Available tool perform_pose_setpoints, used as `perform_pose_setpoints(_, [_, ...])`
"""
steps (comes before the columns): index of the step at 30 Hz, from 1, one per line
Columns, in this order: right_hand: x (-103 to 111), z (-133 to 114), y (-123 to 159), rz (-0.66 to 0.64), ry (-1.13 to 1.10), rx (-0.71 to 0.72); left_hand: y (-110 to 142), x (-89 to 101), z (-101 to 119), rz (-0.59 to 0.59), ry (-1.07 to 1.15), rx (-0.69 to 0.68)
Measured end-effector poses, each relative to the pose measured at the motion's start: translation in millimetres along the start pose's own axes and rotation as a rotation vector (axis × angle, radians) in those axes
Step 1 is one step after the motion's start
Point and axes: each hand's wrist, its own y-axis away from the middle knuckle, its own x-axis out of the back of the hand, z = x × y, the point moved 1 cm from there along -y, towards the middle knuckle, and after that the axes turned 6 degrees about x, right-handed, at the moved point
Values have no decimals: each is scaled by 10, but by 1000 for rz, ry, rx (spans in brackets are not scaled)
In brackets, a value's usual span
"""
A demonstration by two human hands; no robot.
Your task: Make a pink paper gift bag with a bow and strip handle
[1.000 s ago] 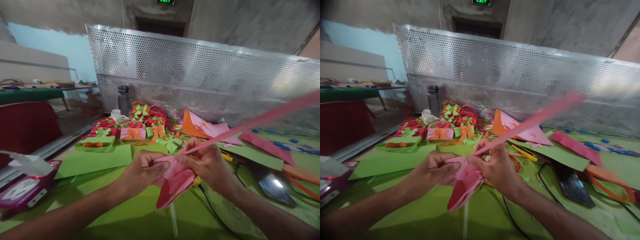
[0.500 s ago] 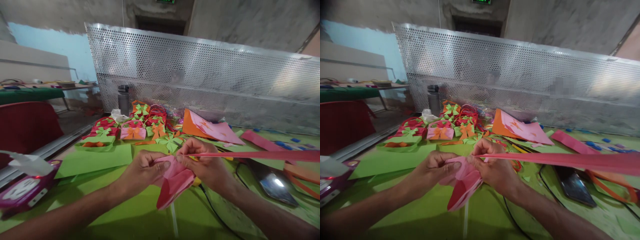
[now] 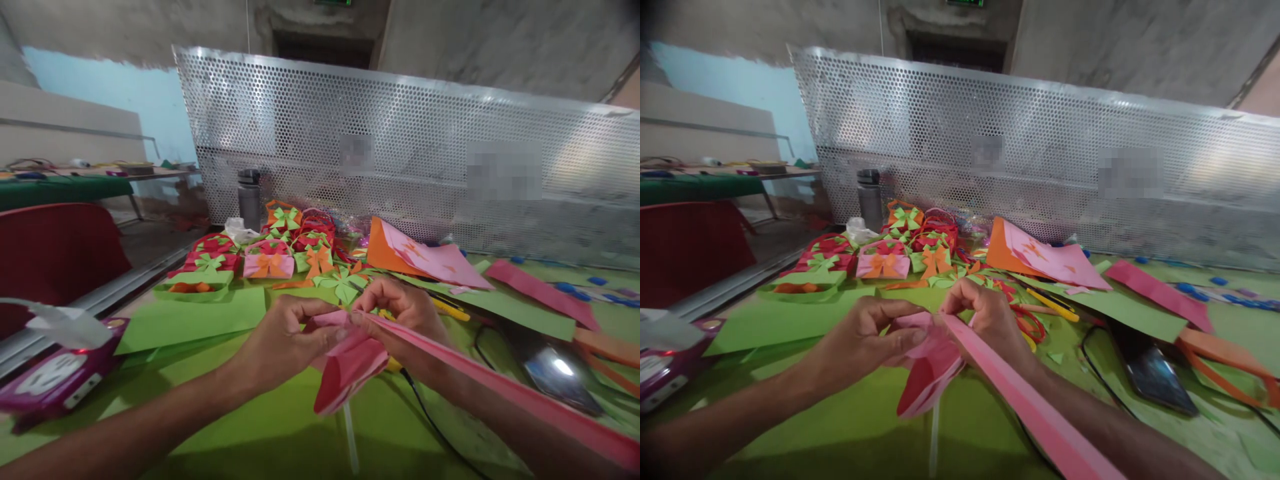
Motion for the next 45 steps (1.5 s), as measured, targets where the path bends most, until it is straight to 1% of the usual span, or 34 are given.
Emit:
perform_pose_setpoints(3, [-7,0,-4,-14,14,12,3,-12,-1,-14,-38,36])
perform_pose_setpoints(5, [-11,-23,-9,-22,22,22,3,-25,-14,-3,-40,49])
perform_pose_setpoints(10, [-30,-87,-13,-53,5,60,2,-56,-49,35,27,72])
perform_pose_setpoints(14, [-30,-109,-18,-11,5,1,0,-44,-45,-22,130,97])
perform_pose_setpoints(16, [-20,-119,-27,6,-13,16,-4,-30,-39,-33,148,116])
perform_pose_setpoints(19, [-4,-128,-41,-9,-54,58,-13,-17,-40,-24,156,164])
perform_pose_setpoints(22, [4,-118,-46,-28,-37,56,-18,-20,-40,-32,189,191])
perform_pose_setpoints(29, [-19,-79,-39,-102,75,-65,-23,-28,-30,-33,186,191])
perform_pose_setpoints(36, [-27,-107,-33,-60,161,-21,-25,-22,-50,-48,170,185])
perform_pose_setpoints(45, [-40,-134,-11,-56,170,-13,-44,-48,-68,-68,196,94])
